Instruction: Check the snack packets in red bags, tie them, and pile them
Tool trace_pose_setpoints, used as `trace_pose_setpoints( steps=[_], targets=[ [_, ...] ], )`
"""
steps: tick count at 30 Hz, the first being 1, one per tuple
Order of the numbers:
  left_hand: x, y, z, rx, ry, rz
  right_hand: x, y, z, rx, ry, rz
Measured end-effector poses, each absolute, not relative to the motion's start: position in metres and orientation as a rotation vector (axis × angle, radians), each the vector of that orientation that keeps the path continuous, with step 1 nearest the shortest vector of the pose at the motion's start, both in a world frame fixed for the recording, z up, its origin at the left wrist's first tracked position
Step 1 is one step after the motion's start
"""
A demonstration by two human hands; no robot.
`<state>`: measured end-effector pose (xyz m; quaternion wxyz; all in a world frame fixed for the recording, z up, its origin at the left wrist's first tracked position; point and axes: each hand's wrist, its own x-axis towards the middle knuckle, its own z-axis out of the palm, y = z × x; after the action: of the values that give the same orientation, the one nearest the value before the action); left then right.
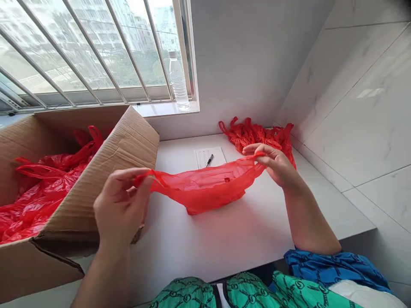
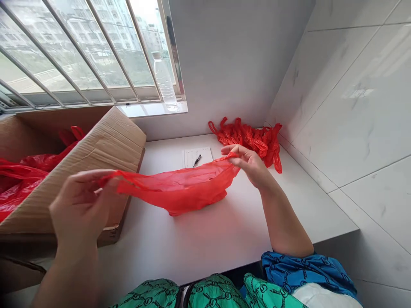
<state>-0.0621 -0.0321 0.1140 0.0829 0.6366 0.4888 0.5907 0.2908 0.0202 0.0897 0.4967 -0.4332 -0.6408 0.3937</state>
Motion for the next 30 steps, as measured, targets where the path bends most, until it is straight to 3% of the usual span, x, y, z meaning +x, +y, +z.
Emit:
trace_pose_setpoints(
  steps=[4, 9, 15, 21, 27, 30],
  targets=[
    [-0.044, -0.016, 0.137, 1.713, 1.399, 2.049, 0.279, 0.030, 0.108, -0.915, -1.421, 0.908],
    [-0.025, 0.004, 0.141, 1.792, 1.316, 2.132, 0.250, 0.037, 0.106, -0.782, -1.377, 0.865],
    [0.003, 0.007, 0.143, 2.072, 1.124, 1.706, 0.210, 0.024, 0.105, -0.684, -1.626, 0.987],
    [0.022, 0.009, 0.137, 2.467, 0.754, 1.243, 0.183, 0.018, 0.095, -0.787, -1.751, 0.778],
    [0.017, 0.021, 0.111, 2.302, 1.100, 1.317, 0.188, 0.027, 0.091, -0.682, -1.369, 1.347],
    [0.011, 0.029, 0.104, 1.933, 0.984, 0.974, 0.192, 0.034, 0.089, -0.654, -1.147, 1.495]
  ],
)
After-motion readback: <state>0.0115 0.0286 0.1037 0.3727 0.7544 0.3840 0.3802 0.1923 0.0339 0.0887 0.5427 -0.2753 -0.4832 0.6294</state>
